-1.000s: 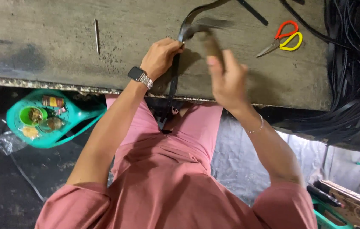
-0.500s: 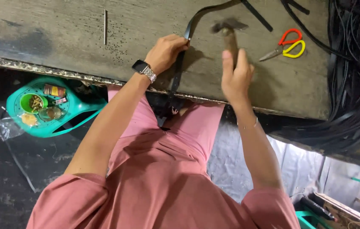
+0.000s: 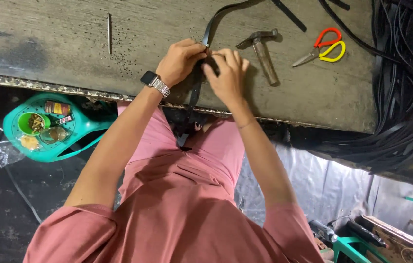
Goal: The person is using a hammer and a punch tool to create holes in long, thin leather straps on a workbench.
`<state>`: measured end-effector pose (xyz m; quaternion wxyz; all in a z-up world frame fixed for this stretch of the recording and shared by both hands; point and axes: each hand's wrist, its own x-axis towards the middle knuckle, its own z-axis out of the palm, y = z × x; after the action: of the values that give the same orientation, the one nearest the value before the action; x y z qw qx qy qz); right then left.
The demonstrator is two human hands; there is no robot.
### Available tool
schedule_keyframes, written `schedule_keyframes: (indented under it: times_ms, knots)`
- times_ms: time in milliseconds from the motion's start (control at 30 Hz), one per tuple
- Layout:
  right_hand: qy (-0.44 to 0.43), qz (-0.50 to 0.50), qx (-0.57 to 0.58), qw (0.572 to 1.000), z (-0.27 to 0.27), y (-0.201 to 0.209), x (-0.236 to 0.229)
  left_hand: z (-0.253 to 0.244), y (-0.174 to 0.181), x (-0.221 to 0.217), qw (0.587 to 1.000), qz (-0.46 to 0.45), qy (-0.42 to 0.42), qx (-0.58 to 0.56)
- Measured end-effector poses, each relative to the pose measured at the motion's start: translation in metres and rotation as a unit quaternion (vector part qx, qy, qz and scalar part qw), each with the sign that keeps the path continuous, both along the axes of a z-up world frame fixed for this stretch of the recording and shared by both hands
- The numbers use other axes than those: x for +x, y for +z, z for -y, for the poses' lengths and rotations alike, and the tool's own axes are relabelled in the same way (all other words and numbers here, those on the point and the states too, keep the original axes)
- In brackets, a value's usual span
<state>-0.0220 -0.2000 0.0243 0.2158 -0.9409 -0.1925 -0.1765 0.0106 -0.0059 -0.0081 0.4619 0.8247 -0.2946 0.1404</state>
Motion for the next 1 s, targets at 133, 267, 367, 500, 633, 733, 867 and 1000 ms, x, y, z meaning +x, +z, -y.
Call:
schedule_keyframes:
  times_ms: [133,267,367,500,633,733,867,1000]
  knots:
    - [-0.022,-0.014,-0.035,0.999,-0.014,0.006,-0.001,0.000,0.005,0.008,0.999,-0.002,0.010,-0.031]
    - [-0.010,-0.007,-0.025,1.000,-0.015,0.014,-0.005,0.006,0.031,0.019,0.887,-0.243,0.053,-0.390]
    - [-0.004,-0.012,-0.032,0.999,-0.015,0.011,-0.004,-0.015,0.029,0.031,0.924,-0.163,0.076,-0.336]
    - [0.036,-0.088,-0.037,0.995,0.002,0.007,-0.004,-0.023,0.049,-0.003,0.978,-0.095,0.077,-0.171]
    - [0.059,-0.093,-0.064,0.992,0.007,0.010,-0.007,-0.018,0.037,-0.026,0.969,-0.159,0.020,-0.187]
    - [0.059,-0.088,-0.070,0.992,0.008,0.006,-0.006,-0.014,0.038,-0.027,0.973,-0.142,0.004,-0.180]
    - [0.053,-0.087,-0.084,0.991,0.007,0.009,-0.006,-0.008,0.033,-0.023,0.986,-0.118,0.016,-0.121]
    - [0.052,-0.085,-0.071,0.992,0.008,0.008,-0.007,-0.006,0.030,-0.022,0.984,-0.129,0.017,-0.122]
